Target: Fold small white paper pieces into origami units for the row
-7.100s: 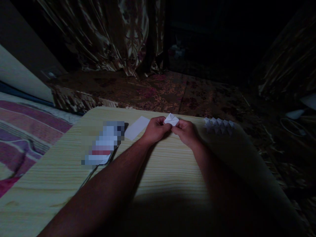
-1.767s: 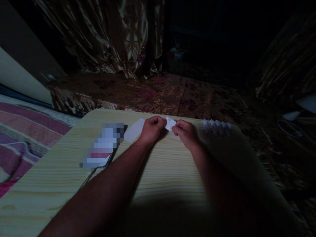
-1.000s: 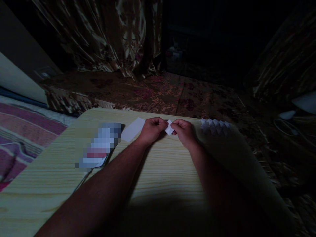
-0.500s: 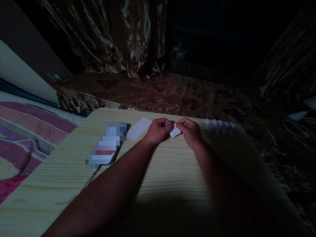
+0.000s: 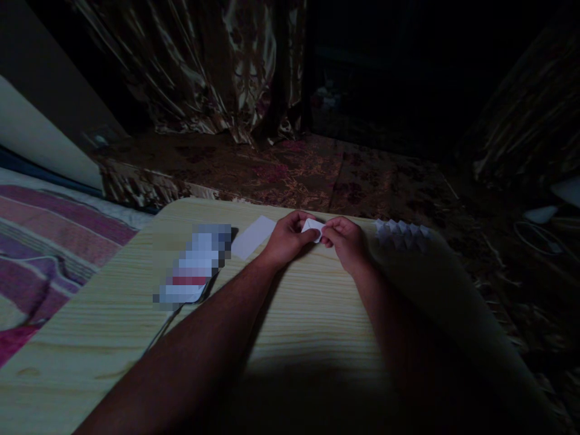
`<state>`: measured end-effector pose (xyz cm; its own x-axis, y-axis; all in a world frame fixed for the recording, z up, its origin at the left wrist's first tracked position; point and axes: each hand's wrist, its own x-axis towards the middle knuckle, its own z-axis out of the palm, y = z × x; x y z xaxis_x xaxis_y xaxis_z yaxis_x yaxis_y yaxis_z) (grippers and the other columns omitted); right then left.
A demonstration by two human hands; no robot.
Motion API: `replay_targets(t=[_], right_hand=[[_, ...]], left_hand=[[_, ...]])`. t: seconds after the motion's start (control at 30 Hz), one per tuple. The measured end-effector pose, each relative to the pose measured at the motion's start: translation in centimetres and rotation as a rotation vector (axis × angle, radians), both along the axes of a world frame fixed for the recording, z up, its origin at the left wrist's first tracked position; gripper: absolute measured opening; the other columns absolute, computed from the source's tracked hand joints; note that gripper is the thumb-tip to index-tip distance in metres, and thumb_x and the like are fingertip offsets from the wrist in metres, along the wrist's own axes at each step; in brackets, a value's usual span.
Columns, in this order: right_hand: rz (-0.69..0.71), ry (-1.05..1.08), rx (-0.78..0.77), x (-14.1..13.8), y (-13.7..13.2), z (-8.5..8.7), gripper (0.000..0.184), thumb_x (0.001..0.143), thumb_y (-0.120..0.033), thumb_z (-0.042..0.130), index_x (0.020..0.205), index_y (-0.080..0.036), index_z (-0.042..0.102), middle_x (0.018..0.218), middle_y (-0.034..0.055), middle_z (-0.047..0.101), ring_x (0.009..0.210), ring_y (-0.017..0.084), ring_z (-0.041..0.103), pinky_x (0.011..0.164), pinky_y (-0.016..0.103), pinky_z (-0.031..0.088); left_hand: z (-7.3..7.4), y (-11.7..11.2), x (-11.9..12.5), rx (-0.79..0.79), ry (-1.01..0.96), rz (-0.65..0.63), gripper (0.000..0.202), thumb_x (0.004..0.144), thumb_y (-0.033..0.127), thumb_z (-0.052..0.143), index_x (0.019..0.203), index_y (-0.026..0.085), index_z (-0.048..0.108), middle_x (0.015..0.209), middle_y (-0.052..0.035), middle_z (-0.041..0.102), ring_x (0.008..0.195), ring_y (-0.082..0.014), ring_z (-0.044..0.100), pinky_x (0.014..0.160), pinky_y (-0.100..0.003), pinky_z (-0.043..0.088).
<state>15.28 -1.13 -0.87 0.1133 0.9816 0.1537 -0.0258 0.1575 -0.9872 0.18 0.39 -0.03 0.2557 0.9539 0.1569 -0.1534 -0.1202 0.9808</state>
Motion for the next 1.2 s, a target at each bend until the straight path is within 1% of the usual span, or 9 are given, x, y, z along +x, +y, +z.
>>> replay_targets(t=[0.07, 0.2, 0.3, 0.37, 0.43, 0.57, 0.77, 1.03, 1.2], right_hand=[[0.005, 0.001, -0.006, -0.01, 0.02, 0.00, 0.016, 0.069, -0.028, 0.065, 0.077, -0.017, 0.056, 0.054, -0.0034, 0.060, 0.046, 0.009, 0.050, 0.046, 0.021, 0.039], [0.024, -0.014, -0.015, -0.11, -0.09, 0.10, 0.016, 0.068, -0.027, 0.065, 0.078, -0.018, 0.056, 0.055, -0.0027, 0.061, 0.047, 0.010, 0.053, 0.047, 0.021, 0.040], [0.016, -0.003, 0.028, -0.23, -0.32, 0.29, 0.022, 0.066, -0.024, 0.066, 0.084, -0.019, 0.055, 0.065, -0.0025, 0.063, 0.054, 0.011, 0.057, 0.047, 0.020, 0.041], [0.019, 0.001, 0.062, -0.29, -0.50, 0.48, 0.025, 0.064, -0.021, 0.067, 0.086, -0.021, 0.056, 0.072, -0.0024, 0.064, 0.057, 0.010, 0.057, 0.047, 0.020, 0.040], [0.031, -0.011, 0.074, -0.33, -0.65, 0.66, 0.023, 0.064, -0.020, 0.066, 0.086, -0.021, 0.058, 0.070, -0.0031, 0.063, 0.055, 0.009, 0.054, 0.048, 0.020, 0.039], [0.053, -0.038, 0.073, -0.30, -0.77, 0.80, 0.019, 0.067, -0.019, 0.064, 0.086, -0.020, 0.062, 0.060, -0.0040, 0.061, 0.051, 0.009, 0.051, 0.049, 0.021, 0.038], [0.048, -0.052, 0.068, -0.31, -0.62, 0.54, 0.017, 0.067, -0.021, 0.065, 0.084, -0.019, 0.064, 0.058, -0.0036, 0.060, 0.050, 0.009, 0.050, 0.048, 0.022, 0.037], [0.030, -0.023, 0.058, -0.32, -0.47, 0.39, 0.018, 0.067, -0.022, 0.066, 0.084, -0.018, 0.064, 0.065, -0.0009, 0.064, 0.056, 0.011, 0.055, 0.050, 0.022, 0.042], [0.000, -0.021, 0.060, -0.53, -0.49, 0.59, 0.020, 0.066, -0.022, 0.067, 0.085, -0.018, 0.063, 0.070, 0.0001, 0.064, 0.057, 0.011, 0.056, 0.047, 0.021, 0.042]], left_hand=[[-0.16, 0.09, 0.00, 0.010, -0.013, 0.010, 0.038, 0.065, 0.023, 0.073, 0.099, 0.016, 0.060, 0.072, 0.0004, 0.064, 0.058, -0.0092, 0.054, 0.054, -0.020, 0.040], [-0.45, 0.31, -0.13, -0.002, -0.025, 0.061, 0.032, 0.066, 0.022, 0.072, 0.094, 0.016, 0.059, 0.070, 0.0009, 0.063, 0.056, -0.0092, 0.055, 0.053, -0.020, 0.040], [-0.57, 0.41, -0.20, -0.011, -0.008, 0.095, 0.031, 0.065, 0.023, 0.072, 0.092, 0.016, 0.059, 0.069, 0.0009, 0.063, 0.055, -0.0100, 0.056, 0.053, -0.021, 0.041], [-0.62, 0.44, -0.21, -0.012, 0.011, 0.104, 0.032, 0.065, 0.024, 0.072, 0.093, 0.016, 0.059, 0.068, 0.0010, 0.063, 0.053, -0.0100, 0.055, 0.051, -0.020, 0.040], [-0.65, 0.45, -0.21, -0.007, 0.025, 0.105, 0.033, 0.065, 0.024, 0.071, 0.095, 0.016, 0.059, 0.067, 0.0010, 0.063, 0.052, -0.0099, 0.054, 0.049, -0.020, 0.039], [-0.60, 0.41, -0.18, -0.008, 0.034, 0.103, 0.036, 0.064, 0.024, 0.071, 0.097, 0.016, 0.059, 0.068, 0.0005, 0.063, 0.051, -0.0099, 0.054, 0.048, -0.020, 0.039], [-0.40, 0.33, -0.11, -0.025, -0.002, 0.081, 0.036, 0.063, 0.023, 0.072, 0.096, 0.016, 0.059, 0.067, 0.0012, 0.063, 0.052, -0.0106, 0.055, 0.050, -0.021, 0.041], [-0.71, 0.53, -0.13, 0.003, 0.000, 0.091, 0.031, 0.063, 0.022, 0.071, 0.092, 0.016, 0.062, 0.067, 0.0013, 0.063, 0.054, -0.0103, 0.055, 0.052, -0.021, 0.042], [-0.68, 0.49, -0.10, 0.009, -0.024, 0.079, 0.033, 0.063, 0.021, 0.071, 0.095, 0.016, 0.063, 0.068, 0.0007, 0.063, 0.054, -0.0097, 0.054, 0.052, -0.021, 0.042]])
